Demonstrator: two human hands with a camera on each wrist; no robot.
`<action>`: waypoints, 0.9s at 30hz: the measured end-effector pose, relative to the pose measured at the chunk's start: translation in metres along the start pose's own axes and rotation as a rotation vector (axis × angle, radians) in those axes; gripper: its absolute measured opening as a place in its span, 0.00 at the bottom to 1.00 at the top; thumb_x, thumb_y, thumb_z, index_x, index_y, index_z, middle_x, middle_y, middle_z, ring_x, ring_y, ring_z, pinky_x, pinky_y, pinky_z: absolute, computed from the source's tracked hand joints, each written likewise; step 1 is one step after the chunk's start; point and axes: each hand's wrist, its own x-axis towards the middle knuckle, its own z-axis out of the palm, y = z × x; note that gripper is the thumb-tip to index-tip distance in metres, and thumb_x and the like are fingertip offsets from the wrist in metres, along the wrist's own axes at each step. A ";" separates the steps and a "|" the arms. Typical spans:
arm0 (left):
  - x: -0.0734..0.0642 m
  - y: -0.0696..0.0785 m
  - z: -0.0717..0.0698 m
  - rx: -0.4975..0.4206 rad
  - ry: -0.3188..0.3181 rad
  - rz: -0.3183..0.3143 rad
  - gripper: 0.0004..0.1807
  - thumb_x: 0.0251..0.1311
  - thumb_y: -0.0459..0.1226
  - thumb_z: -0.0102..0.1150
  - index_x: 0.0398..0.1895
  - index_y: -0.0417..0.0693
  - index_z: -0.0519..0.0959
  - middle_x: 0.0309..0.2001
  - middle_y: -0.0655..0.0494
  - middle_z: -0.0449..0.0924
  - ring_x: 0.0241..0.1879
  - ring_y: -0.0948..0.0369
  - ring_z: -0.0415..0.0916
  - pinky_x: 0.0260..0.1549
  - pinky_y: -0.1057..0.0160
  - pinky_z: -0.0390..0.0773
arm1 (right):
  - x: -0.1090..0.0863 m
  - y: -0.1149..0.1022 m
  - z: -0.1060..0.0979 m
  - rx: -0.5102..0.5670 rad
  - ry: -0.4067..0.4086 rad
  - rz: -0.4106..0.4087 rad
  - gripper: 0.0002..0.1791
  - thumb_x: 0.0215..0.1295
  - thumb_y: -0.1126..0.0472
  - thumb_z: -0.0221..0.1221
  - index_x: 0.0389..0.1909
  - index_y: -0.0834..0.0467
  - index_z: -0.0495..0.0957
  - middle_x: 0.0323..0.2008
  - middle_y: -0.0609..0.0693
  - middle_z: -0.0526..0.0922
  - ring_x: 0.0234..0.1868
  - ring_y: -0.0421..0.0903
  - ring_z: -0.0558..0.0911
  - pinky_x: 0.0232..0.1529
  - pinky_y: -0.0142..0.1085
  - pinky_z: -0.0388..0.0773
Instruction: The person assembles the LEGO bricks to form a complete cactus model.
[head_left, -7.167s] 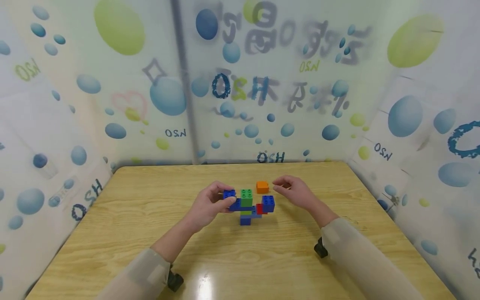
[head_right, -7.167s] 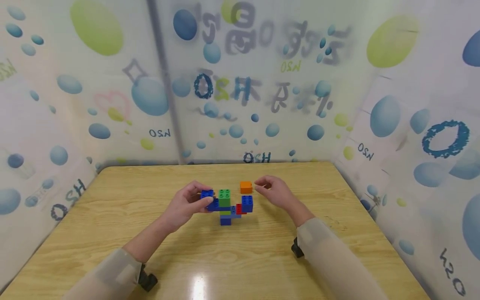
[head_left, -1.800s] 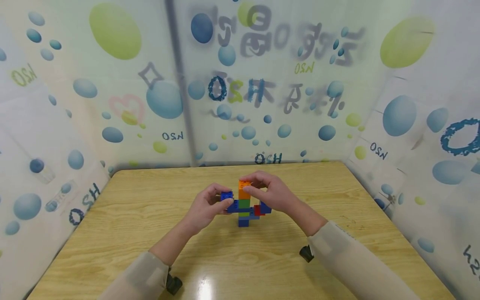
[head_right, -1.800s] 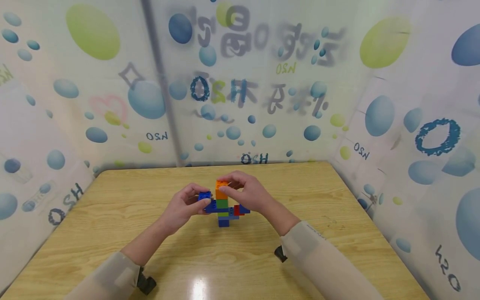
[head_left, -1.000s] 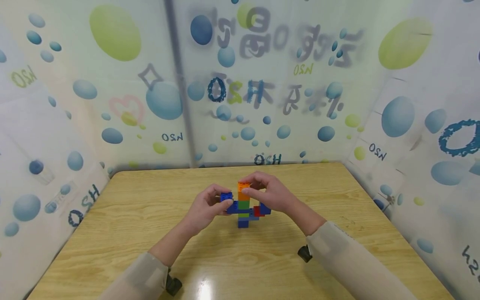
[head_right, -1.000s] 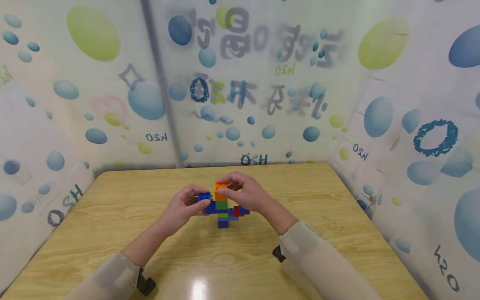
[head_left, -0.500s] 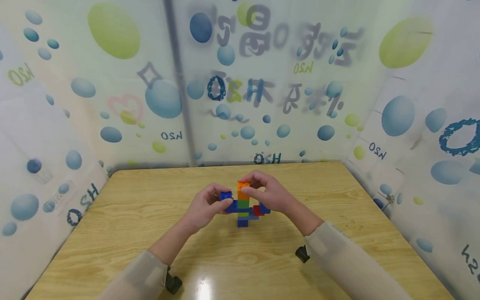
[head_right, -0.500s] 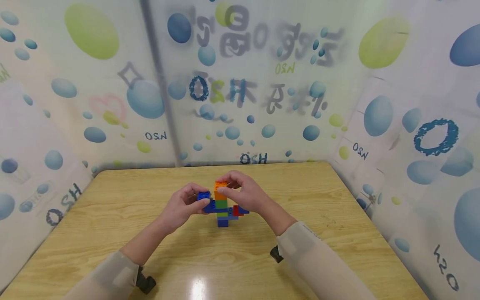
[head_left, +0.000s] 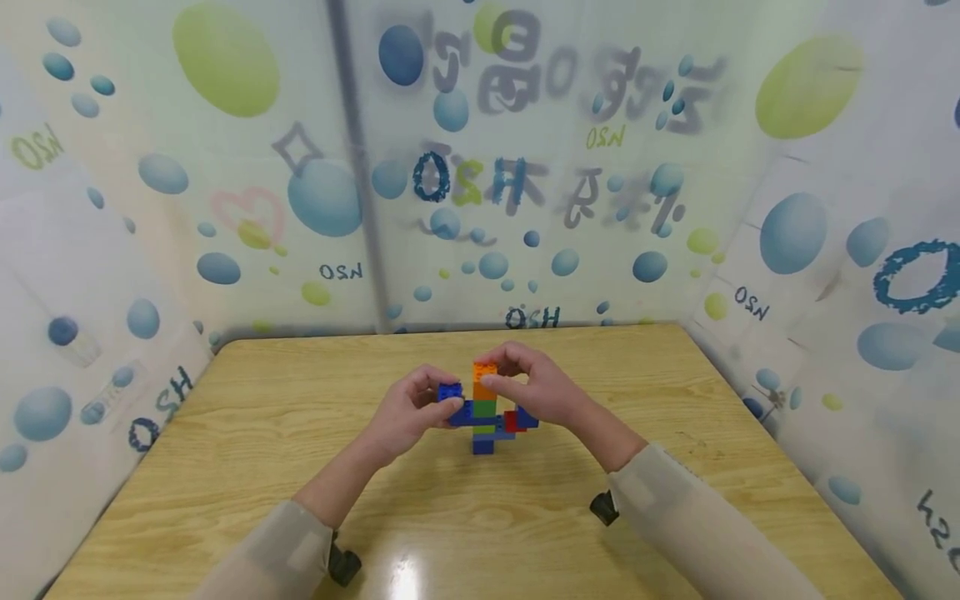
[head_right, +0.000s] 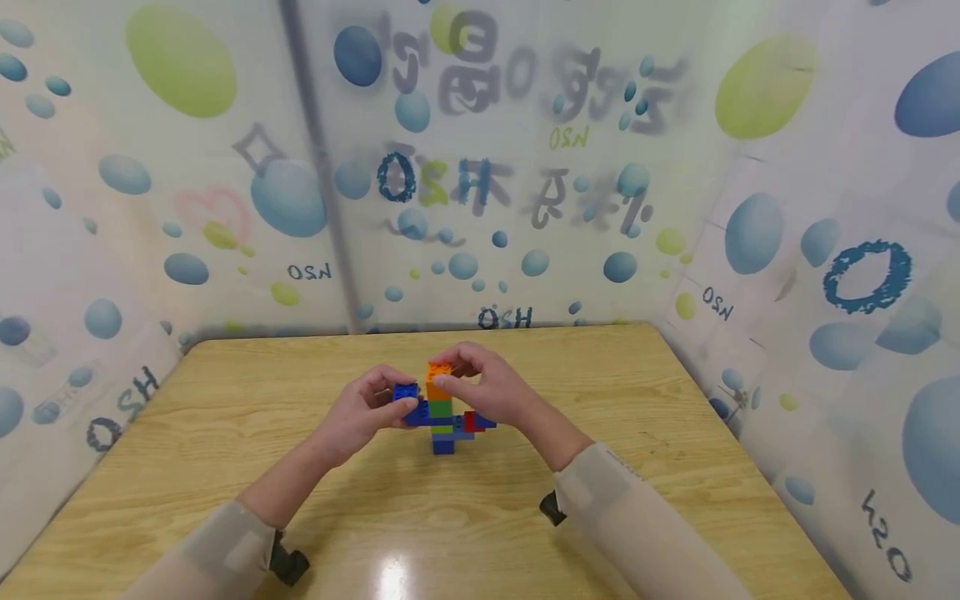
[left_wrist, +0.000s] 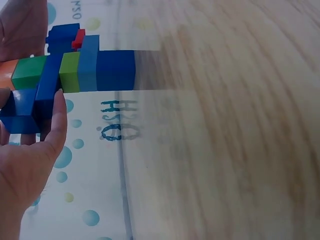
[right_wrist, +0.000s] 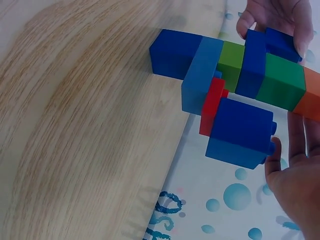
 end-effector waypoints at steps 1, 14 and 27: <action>0.000 0.000 0.000 0.000 -0.003 0.003 0.20 0.76 0.38 0.69 0.64 0.41 0.77 0.52 0.45 0.80 0.50 0.52 0.84 0.49 0.56 0.93 | 0.000 0.000 0.000 0.001 -0.001 0.001 0.17 0.82 0.53 0.62 0.65 0.54 0.82 0.52 0.53 0.88 0.51 0.50 0.85 0.54 0.44 0.85; -0.003 0.001 -0.001 0.064 -0.017 -0.007 0.22 0.76 0.42 0.70 0.68 0.50 0.78 0.62 0.42 0.81 0.57 0.48 0.84 0.50 0.54 0.93 | -0.010 0.000 -0.007 -0.074 0.001 0.017 0.24 0.85 0.47 0.58 0.75 0.50 0.77 0.62 0.51 0.86 0.59 0.49 0.84 0.64 0.47 0.84; -0.017 -0.001 -0.004 0.149 0.017 0.124 0.21 0.74 0.31 0.69 0.66 0.46 0.74 0.69 0.42 0.75 0.68 0.40 0.79 0.55 0.60 0.90 | -0.055 0.040 -0.028 -0.047 0.006 0.119 0.19 0.81 0.55 0.65 0.66 0.54 0.76 0.67 0.57 0.80 0.70 0.62 0.82 0.72 0.59 0.80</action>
